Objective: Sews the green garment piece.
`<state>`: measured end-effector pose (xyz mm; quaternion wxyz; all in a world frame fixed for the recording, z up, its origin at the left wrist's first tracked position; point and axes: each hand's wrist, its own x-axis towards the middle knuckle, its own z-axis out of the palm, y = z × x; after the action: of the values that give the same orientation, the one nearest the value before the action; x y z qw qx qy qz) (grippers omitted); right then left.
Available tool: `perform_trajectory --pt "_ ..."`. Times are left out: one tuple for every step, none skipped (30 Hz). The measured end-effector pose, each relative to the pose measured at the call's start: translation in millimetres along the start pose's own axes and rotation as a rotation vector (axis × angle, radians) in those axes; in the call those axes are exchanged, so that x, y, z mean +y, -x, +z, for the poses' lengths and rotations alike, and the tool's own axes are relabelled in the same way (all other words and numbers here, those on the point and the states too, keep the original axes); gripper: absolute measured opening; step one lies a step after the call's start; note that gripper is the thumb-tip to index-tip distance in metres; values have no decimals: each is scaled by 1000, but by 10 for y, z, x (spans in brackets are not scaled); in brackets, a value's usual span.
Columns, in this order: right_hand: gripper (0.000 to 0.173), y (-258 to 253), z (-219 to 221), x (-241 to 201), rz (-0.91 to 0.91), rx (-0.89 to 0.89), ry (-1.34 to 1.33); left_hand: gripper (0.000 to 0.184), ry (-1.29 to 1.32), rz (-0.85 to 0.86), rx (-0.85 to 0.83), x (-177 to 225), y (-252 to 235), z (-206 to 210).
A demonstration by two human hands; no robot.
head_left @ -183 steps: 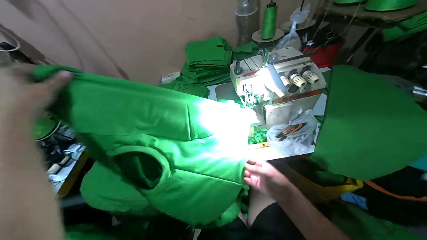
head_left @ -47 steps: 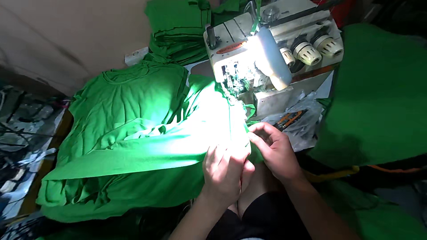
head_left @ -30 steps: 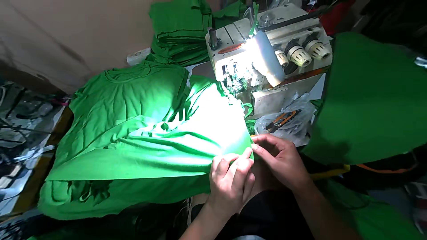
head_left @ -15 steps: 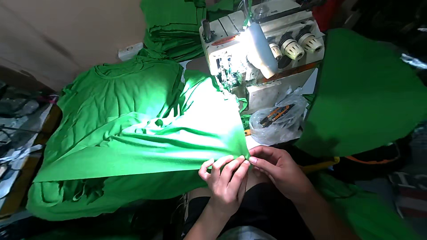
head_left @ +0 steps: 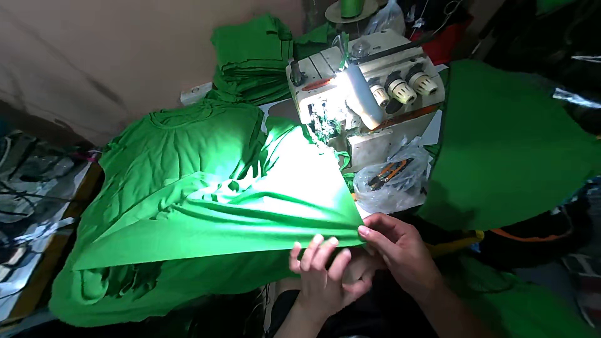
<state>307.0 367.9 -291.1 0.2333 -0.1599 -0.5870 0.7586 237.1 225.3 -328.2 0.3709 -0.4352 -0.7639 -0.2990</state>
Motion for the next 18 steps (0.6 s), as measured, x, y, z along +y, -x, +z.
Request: perform_trajectory --pt "9 15 -3 13 -6 17 2 60 -64 -3 -29 -63 -24 24" --pt "9 33 -7 29 -10 31 11 56 -120 5 -59 -124 -37 43" --pt "9 48 -10 46 -14 44 24 43 -139 20 -72 -168 -39 50" --pt "9 53 -8 62 -19 60 35 29 -130 44 -70 -199 -33 42" --pt "9 49 -4 79 -26 71 36 20 -100 75 -60 -225 -11 25" --pt "9 36 5 93 -35 77 39 21 -76 104 -51 -246 11 7" --pt "9 15 17 100 -45 75 50 22 -71 118 -52 -262 20 -6" --pt "9 -17 34 103 -56 70 66 22 -70 119 -46 -278 18 -6" --pt "8 -59 51 106 -68 64 83 21 -68 111 -31 -294 3 5" --pt "8 -113 74 102 -81 60 96 19 -65 100 -14 -315 -24 23" --pt "8 -178 99 97 -94 58 100 17 -64 94 6 -342 -59 49" --pt "8 -250 124 90 -108 57 98 17 -72 96 25 -371 -103 73" --pt "7 -321 145 80 -118 57 92 16 -80 99 33 -397 -150 90" --pt "7 -390 166 68 -128 58 94 15 -80 101 45 -421 -200 109" --pt "7 -461 190 56 -139 65 103 15 -66 98 66 -445 -251 131" --pt "7 -529 210 44 -151 66 119 15 -54 94 82 -471 -306 149" --pt "7 -594 228 31 -160 71 139 15 -50 85 85 -494 -361 158" --pt "8 -655 247 17 -167 81 158 17 -51 72 87 -513 -428 166"
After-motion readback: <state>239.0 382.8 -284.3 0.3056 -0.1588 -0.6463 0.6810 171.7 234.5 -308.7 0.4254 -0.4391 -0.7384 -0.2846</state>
